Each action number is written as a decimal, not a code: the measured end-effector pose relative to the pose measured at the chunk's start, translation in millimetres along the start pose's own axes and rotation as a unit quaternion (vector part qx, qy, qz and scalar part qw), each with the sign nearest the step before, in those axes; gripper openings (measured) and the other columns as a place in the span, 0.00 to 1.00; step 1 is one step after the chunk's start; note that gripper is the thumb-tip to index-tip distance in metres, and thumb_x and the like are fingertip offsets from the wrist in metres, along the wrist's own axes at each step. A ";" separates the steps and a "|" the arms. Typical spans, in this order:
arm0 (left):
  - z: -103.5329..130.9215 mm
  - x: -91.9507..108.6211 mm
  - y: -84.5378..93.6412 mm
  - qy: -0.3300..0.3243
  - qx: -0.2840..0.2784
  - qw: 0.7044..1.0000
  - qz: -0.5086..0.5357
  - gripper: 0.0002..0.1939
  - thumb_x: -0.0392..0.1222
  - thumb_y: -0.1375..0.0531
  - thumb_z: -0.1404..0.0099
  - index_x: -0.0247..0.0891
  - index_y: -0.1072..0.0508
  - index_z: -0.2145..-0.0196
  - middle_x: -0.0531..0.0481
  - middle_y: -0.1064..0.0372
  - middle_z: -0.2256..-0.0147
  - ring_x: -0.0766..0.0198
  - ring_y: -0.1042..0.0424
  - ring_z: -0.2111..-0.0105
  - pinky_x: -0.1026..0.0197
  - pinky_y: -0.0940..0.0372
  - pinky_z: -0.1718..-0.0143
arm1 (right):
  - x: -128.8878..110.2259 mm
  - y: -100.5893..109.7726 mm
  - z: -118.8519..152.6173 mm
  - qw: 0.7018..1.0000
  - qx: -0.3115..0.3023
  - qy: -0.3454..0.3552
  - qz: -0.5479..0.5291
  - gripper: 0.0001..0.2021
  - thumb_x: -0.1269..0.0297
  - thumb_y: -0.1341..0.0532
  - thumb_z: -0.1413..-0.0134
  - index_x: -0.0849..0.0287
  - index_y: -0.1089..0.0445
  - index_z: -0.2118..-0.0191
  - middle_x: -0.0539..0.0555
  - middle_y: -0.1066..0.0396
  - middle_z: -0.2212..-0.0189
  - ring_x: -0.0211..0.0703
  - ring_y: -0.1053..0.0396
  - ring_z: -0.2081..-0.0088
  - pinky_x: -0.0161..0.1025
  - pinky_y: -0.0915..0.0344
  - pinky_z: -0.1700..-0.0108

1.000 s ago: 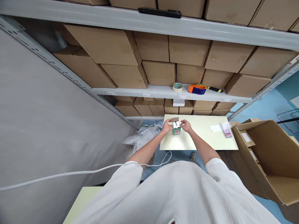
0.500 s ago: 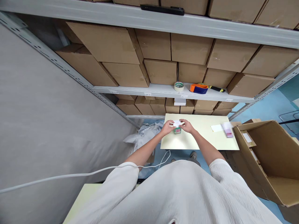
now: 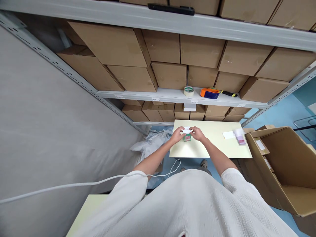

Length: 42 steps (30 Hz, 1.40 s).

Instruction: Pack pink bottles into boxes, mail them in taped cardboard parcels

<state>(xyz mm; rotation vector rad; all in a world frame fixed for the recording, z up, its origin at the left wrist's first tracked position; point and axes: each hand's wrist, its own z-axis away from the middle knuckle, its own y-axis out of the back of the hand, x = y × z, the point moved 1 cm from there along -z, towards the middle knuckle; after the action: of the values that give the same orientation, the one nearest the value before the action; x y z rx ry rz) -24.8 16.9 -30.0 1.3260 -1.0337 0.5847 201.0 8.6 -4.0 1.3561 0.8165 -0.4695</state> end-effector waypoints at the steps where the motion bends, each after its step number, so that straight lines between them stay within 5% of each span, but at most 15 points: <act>1: 0.2 -0.1 -0.5 -0.002 -0.002 1.000 -0.001 0.17 0.35 0.31 0.38 0.43 0.26 0.52 0.47 0.27 0.47 0.57 0.22 0.55 0.53 0.25 0.49 | -0.5 0.3 0.2 1.000 -0.001 -0.003 0.002 0.14 0.72 0.33 0.37 0.54 0.21 0.48 0.58 0.23 0.46 0.43 0.18 0.58 0.46 0.21 0.47; 11: 6.3 -4.1 -7.1 -0.007 0.001 1.000 -0.005 0.16 0.34 0.36 0.35 0.42 0.26 0.49 0.43 0.31 0.41 0.58 0.23 0.51 0.51 0.27 0.40 | -1.9 -6.1 10.2 1.000 -0.017 0.001 0.026 0.15 0.68 0.33 0.37 0.54 0.25 0.45 0.58 0.25 0.44 0.44 0.20 0.58 0.48 0.23 0.47; 18: 11.2 -2.0 -9.0 0.027 -0.004 1.000 0.015 0.21 0.33 0.37 0.36 0.43 0.25 0.45 0.43 0.33 0.38 0.60 0.21 0.56 0.48 0.25 0.42 | -9.7 -4.7 -0.8 0.990 -0.035 0.045 0.132 0.19 0.72 0.30 0.48 0.53 0.29 0.50 0.61 0.33 0.32 0.55 0.25 0.43 0.51 0.26 0.43; 28: 15.9 -10.6 -12.7 0.054 -0.013 0.997 0.053 0.30 0.32 0.37 0.37 0.46 0.27 0.37 0.42 0.31 0.35 0.54 0.20 0.46 0.48 0.25 0.40 | -11.5 -10.0 -5.4 0.989 -0.044 0.048 0.135 0.19 0.72 0.35 0.47 0.52 0.35 0.51 0.56 0.31 0.41 0.45 0.26 0.59 0.42 0.30 0.57; 42: -14.7 -35.7 32.0 0.043 0.018 0.998 -0.036 0.38 0.30 0.40 0.34 0.43 0.33 0.28 0.39 0.37 0.30 0.49 0.37 0.28 0.44 0.39 0.26 | -16.7 -44.3 -99.6 0.990 -0.029 0.069 0.118 0.16 0.70 0.38 0.42 0.52 0.35 0.48 0.59 0.32 0.39 0.49 0.27 0.59 0.44 0.30 0.59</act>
<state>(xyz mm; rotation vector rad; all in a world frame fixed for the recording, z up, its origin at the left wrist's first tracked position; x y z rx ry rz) -64.3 44.6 -43.7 1.3530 -0.9053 0.6024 134.2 94.6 -21.8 1.4226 0.7645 -0.1668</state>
